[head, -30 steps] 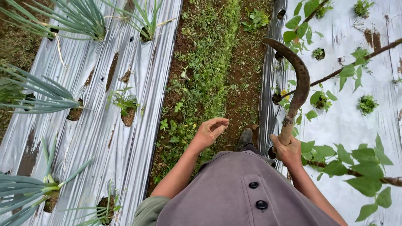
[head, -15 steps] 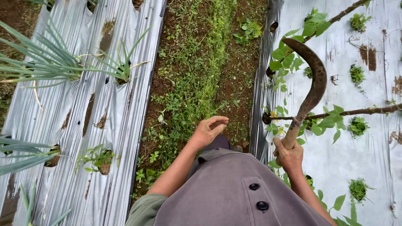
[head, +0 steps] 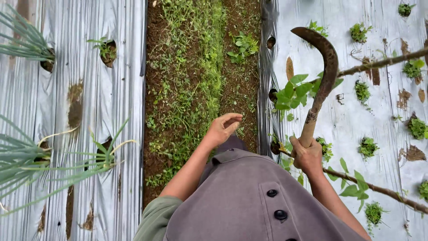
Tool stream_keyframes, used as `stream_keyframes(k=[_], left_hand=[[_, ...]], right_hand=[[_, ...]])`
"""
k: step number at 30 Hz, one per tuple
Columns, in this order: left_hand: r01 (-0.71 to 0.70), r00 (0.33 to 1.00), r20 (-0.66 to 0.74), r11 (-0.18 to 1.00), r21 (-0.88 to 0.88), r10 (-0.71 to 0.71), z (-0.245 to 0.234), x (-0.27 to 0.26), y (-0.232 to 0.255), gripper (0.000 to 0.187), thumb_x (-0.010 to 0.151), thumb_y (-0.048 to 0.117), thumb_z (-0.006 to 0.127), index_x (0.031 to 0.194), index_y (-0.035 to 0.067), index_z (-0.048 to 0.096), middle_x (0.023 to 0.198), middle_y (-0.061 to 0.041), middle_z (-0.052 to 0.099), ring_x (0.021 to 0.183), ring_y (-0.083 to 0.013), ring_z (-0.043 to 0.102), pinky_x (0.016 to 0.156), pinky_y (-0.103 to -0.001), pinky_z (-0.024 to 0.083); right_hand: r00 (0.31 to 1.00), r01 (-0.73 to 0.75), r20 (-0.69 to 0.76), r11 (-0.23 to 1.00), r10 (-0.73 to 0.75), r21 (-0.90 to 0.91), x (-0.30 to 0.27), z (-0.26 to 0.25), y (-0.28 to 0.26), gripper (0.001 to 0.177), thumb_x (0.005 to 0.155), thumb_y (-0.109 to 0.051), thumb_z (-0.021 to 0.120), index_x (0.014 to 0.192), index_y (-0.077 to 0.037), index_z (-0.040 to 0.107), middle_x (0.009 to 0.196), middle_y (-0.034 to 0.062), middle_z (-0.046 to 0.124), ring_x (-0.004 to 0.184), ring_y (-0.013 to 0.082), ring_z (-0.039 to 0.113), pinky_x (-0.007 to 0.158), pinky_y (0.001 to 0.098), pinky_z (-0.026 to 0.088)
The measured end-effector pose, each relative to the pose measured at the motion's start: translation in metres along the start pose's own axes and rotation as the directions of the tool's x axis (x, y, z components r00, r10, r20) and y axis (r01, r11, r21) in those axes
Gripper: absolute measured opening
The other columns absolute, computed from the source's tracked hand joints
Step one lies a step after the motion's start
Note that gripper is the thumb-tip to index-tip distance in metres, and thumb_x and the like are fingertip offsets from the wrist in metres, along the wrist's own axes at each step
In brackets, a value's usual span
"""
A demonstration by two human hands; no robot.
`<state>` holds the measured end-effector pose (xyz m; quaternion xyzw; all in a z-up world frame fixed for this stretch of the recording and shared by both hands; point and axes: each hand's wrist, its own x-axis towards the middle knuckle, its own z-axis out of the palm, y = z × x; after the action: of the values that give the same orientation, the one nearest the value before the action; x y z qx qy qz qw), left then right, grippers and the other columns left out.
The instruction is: The person walks along a garden bed covered with plastic mulch, then uses a sickle to cut weeds and pulls them by hand. They gather the removed weeds into a bundle and continue clearing the row between the planted crops.
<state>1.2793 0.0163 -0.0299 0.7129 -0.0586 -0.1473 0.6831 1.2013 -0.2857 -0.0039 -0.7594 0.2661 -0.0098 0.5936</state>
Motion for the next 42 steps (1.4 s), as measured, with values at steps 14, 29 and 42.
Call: stream_keyframes(k=[14, 29, 42], left_hand=[[0.091, 0.996, 0.007, 0.992, 0.090, -0.092, -0.103, 0.206, 0.083, 0.030, 0.100, 0.002, 0.063, 0.130, 0.003, 0.068, 0.115, -0.022, 0.071, 0.106, -0.0340, 0.070, 0.091, -0.045, 0.059], [0.074, 0.993, -0.097, 0.990, 0.116, -0.062, -0.136, 0.547, 0.106, 0.030, 0.100, 0.002, 0.062, 0.129, 0.004, 0.068, 0.115, -0.023, 0.071, 0.108, -0.0348, 0.069, 0.091, -0.046, 0.059], [0.193, 0.980, -0.075, 0.972, 0.130, -0.185, -0.157, 0.665, 0.110, 0.032, 0.099, 0.005, 0.064, 0.131, 0.007, 0.069, 0.117, -0.021, 0.071, 0.109, -0.0321, 0.069, 0.091, -0.044, 0.059]], right_hand=[[0.998, -0.050, 0.043, 0.999, 0.051, -0.020, 0.223, 0.096, -0.109, 0.032, 0.097, -0.028, 0.081, 0.078, -0.009, 0.063, 0.051, 0.0120, 0.059, 0.051, 0.0221, 0.060, 0.060, 0.0333, 0.049], [0.994, -0.028, 0.106, 0.999, 0.026, 0.019, 0.587, 0.160, -0.206, 0.034, 0.100, -0.026, 0.078, 0.075, -0.009, 0.062, 0.053, 0.0120, 0.060, 0.051, 0.0226, 0.062, 0.058, 0.0311, 0.048], [0.972, -0.199, 0.106, 0.974, 0.210, -0.106, 0.678, 0.177, -0.226, 0.032, 0.098, -0.024, 0.074, 0.077, -0.006, 0.060, 0.049, 0.0138, 0.057, 0.045, 0.0253, 0.059, 0.051, 0.0345, 0.044]])
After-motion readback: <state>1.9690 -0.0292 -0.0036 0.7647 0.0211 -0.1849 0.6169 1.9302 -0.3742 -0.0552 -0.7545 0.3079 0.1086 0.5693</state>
